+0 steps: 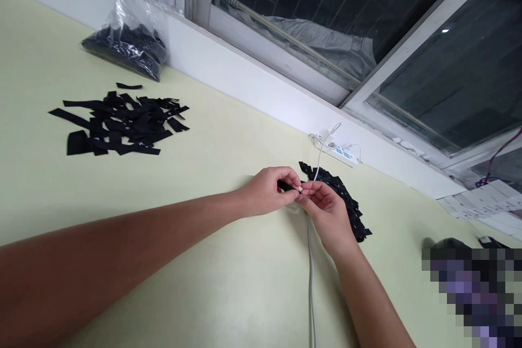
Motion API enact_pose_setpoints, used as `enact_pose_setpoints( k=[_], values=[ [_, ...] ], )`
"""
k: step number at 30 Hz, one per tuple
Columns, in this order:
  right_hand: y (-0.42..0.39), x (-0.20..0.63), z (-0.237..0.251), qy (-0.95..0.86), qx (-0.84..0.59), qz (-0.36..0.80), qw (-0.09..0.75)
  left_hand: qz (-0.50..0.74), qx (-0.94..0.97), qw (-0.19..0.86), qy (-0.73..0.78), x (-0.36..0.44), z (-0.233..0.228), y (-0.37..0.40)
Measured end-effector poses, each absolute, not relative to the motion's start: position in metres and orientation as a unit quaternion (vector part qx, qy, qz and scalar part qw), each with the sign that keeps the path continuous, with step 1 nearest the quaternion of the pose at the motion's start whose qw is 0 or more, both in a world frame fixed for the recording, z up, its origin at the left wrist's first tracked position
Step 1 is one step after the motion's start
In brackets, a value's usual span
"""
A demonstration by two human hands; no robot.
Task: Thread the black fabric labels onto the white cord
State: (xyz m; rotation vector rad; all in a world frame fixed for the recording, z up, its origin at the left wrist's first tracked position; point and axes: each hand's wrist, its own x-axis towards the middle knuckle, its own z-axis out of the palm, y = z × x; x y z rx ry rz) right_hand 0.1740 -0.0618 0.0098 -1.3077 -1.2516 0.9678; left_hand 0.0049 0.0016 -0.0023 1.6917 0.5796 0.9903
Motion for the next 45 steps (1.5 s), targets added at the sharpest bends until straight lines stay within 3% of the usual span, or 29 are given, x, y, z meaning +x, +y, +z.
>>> enact_pose_setpoints(
  k=[18, 45],
  values=[
    [-0.065, 0.177, 0.015, -0.510, -0.560, 0.384, 0.528, 0.401, 0.643, 0.611, 0.230, 0.005, -0.005, 0.007],
    [-0.068, 0.171, 0.015, -0.562, -0.534, 0.330, 0.538, 0.459, 0.694, 0.498, 0.243, 0.006, 0.000, -0.004]
  ],
)
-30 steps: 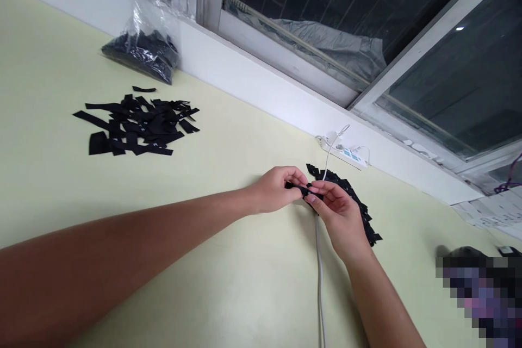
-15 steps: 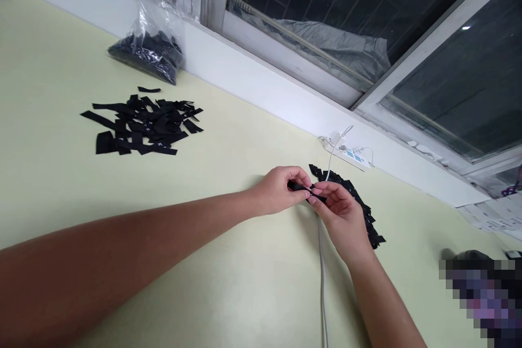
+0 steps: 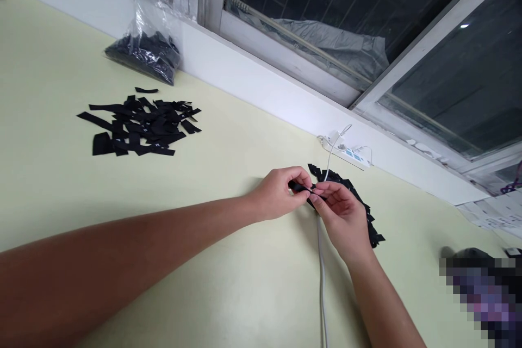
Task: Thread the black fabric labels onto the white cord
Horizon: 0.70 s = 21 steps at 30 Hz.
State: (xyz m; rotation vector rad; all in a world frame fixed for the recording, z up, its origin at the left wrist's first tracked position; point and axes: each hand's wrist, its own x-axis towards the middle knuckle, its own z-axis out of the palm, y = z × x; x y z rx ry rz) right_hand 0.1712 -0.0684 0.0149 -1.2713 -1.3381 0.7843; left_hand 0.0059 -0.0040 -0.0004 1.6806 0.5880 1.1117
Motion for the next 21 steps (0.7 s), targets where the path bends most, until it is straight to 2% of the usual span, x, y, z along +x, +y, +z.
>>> enact_pose_setpoints(
  k=[8, 13, 16, 21],
  values=[
    [-0.067, 0.170, 0.010, -0.572, -0.567, 0.226, 0.548, 0.472, 0.698, 0.486, 0.232, 0.008, 0.000, -0.007],
    [-0.068, 0.182, 0.022, -0.556, -0.581, 0.158, 0.572, 0.493, 0.706, 0.394, 0.321, -0.001, -0.001, 0.010],
    [-0.072, 0.183, 0.029, -0.562, -0.579, 0.124, 0.577, 0.427, 0.765, 0.308, 0.371, -0.006, -0.007, 0.020],
    [-0.075, 0.178, 0.026, -0.587, -0.571, 0.134, 0.558, 0.293, 0.860, 0.190, 0.371, -0.007, -0.015, 0.021]
  ],
)
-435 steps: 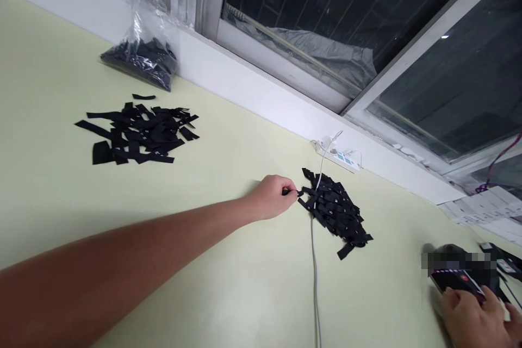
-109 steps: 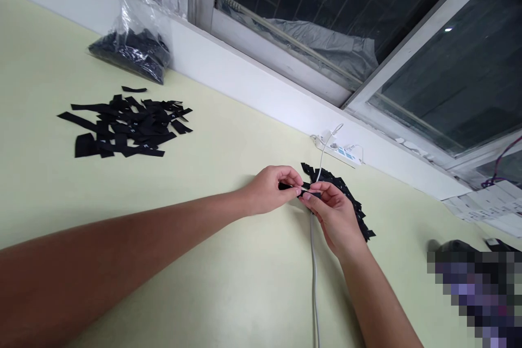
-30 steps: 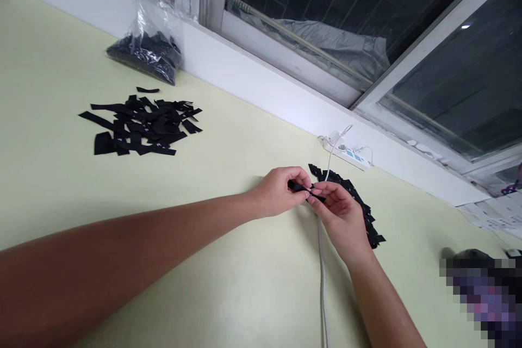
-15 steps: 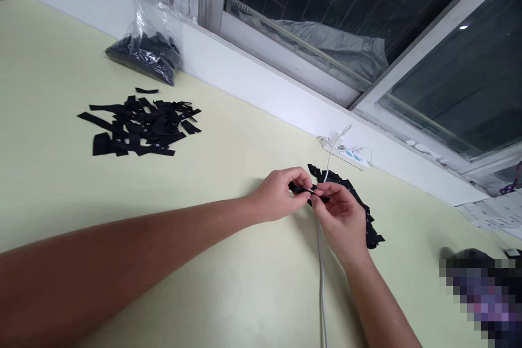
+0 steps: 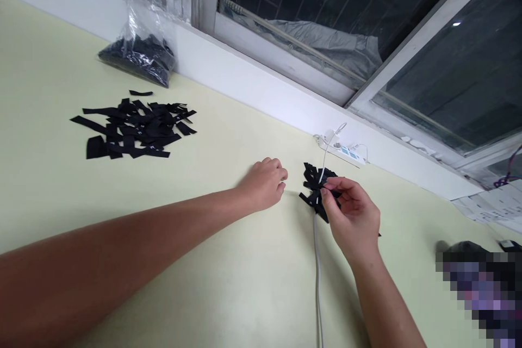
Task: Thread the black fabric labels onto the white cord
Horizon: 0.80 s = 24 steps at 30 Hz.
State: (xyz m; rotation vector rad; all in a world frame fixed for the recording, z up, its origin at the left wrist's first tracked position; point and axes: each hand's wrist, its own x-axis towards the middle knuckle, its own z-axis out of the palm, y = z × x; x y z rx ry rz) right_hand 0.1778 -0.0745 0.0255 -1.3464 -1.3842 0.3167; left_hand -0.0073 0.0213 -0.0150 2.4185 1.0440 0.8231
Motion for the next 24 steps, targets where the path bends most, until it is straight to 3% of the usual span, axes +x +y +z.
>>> enact_pose_setpoints(
  k=[11, 19, 24],
  values=[
    [-0.070, 0.178, 0.014, -0.644, -0.561, 0.129, 0.504, 0.266, 0.870, 0.088, 0.405, -0.005, 0.000, 0.013],
    [-0.066, 0.182, 0.009, -0.652, -0.561, 0.123, 0.496, 0.258, 0.903, 0.034, 0.343, -0.004, -0.005, 0.010],
    [-0.066, 0.184, 0.010, -0.621, -0.569, 0.137, 0.522, 0.408, 0.797, 0.111, 0.432, -0.011, 0.005, 0.028]
  ],
)
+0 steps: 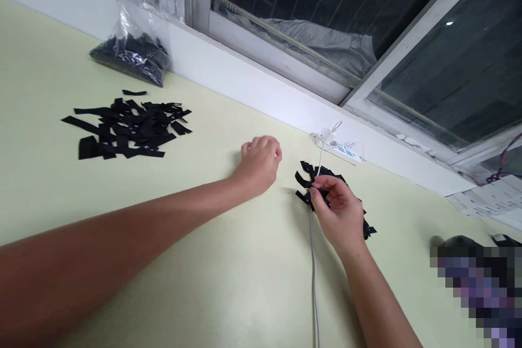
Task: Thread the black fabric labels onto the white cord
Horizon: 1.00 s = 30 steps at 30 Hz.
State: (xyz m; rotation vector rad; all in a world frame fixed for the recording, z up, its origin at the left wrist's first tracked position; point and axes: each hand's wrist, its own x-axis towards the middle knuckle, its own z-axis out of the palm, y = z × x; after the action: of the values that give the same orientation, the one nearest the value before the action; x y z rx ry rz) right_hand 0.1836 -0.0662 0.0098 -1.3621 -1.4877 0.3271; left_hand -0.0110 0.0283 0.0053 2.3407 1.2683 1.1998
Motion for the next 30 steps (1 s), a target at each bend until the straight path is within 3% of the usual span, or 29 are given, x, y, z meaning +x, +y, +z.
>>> enact_pose_setpoints(
  k=[4, 10, 15, 23, 30],
  values=[
    [-0.068, 0.181, 0.012, -0.607, -0.571, 0.149, 0.532, 0.547, 0.647, 0.264, 0.461, -0.020, 0.009, 0.049],
    [-0.067, 0.179, 0.012, -0.567, -0.588, 0.150, 0.557, 0.602, 0.562, 0.422, 0.380, -0.013, 0.000, 0.050],
    [-0.068, 0.177, 0.013, -0.541, -0.596, 0.146, 0.575, 0.573, 0.597, 0.446, 0.341, -0.006, -0.002, 0.035],
    [-0.065, 0.174, 0.006, -0.459, -0.643, 0.160, 0.591, 0.577, 0.616, 0.359, 0.398, -0.019, 0.003, 0.032],
    [-0.055, 0.178, -0.005, -0.460, -0.652, 0.209, 0.565, 0.523, 0.655, 0.390, 0.380, -0.017, -0.002, 0.029]
  ],
)
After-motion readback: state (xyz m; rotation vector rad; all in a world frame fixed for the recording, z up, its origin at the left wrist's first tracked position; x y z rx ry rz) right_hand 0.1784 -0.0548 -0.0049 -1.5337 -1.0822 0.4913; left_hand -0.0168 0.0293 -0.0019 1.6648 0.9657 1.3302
